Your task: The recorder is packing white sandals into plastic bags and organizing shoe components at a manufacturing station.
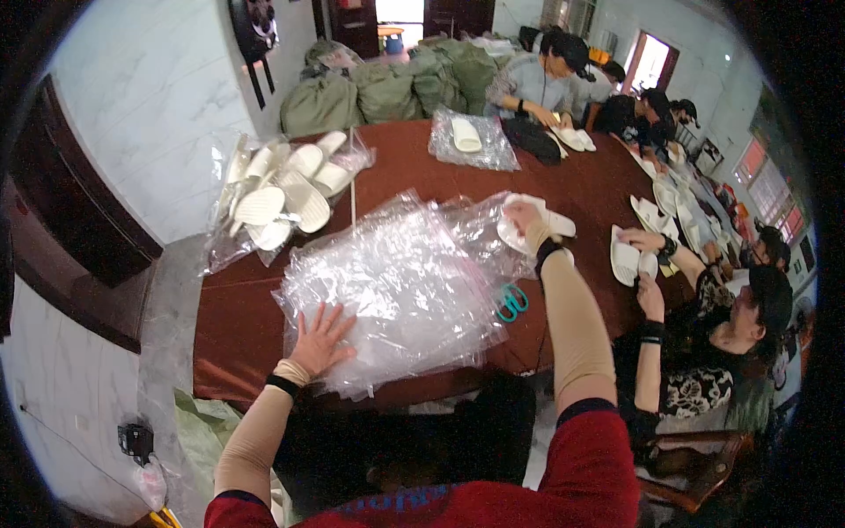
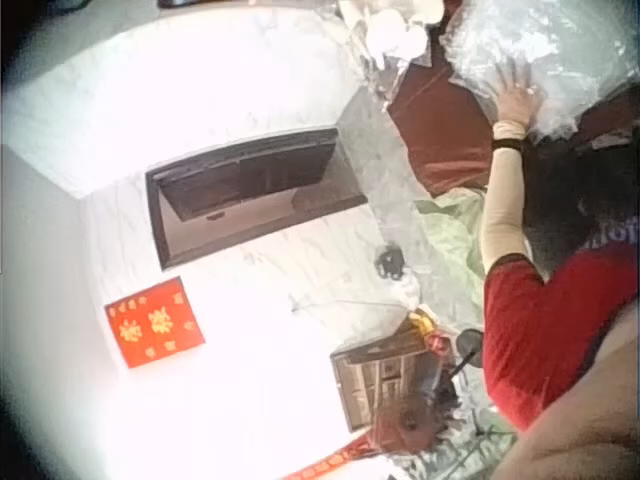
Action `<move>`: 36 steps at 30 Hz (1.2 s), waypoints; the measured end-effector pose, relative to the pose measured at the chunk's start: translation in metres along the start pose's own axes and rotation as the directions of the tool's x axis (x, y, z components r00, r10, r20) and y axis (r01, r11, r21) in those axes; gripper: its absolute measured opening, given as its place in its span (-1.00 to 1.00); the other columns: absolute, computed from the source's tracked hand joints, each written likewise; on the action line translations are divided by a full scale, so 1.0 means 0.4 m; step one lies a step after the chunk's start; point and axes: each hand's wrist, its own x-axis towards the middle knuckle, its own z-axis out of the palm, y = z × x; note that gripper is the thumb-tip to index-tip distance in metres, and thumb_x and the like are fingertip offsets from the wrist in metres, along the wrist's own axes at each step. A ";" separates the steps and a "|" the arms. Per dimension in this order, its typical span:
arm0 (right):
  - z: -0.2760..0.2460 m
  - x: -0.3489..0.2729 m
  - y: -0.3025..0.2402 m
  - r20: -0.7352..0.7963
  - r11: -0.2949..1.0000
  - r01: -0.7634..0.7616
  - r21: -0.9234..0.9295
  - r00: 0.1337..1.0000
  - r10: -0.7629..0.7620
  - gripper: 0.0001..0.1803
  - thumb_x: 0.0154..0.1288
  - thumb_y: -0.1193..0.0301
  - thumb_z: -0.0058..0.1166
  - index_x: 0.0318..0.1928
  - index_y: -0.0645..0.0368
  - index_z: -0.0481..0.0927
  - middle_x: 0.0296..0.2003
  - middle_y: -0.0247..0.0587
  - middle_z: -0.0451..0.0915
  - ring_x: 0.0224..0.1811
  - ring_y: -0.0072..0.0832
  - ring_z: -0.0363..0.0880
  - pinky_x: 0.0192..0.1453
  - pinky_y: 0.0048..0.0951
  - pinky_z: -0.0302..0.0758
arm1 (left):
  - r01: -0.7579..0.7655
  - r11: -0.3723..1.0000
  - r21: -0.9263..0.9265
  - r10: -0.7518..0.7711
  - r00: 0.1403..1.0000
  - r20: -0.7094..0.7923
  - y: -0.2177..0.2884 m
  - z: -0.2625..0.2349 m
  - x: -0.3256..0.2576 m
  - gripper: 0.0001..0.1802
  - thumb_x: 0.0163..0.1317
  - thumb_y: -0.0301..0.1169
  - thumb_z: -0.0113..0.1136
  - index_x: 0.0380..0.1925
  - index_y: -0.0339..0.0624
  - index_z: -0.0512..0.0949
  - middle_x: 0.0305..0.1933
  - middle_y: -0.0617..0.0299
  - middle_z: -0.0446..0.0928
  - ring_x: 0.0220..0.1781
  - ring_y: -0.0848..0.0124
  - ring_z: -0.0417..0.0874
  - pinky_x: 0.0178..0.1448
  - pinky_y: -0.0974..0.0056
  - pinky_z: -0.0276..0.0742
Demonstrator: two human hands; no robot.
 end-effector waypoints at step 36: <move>-0.035 -0.580 -0.755 -0.063 0.614 0.454 0.645 0.833 -0.549 -0.71 0.30 0.46 0.05 0.02 0.25 0.51 -0.06 -0.27 0.57 -0.01 -0.55 0.52 0.11 -0.52 0.40 | -0.049 0.999 -0.025 0.045 0.990 -0.130 0.000 0.065 0.033 -0.26 0.20 0.24 -0.13 0.36 0.31 0.12 0.48 0.19 -0.01 0.52 0.05 -0.15 0.35 -0.45 -0.30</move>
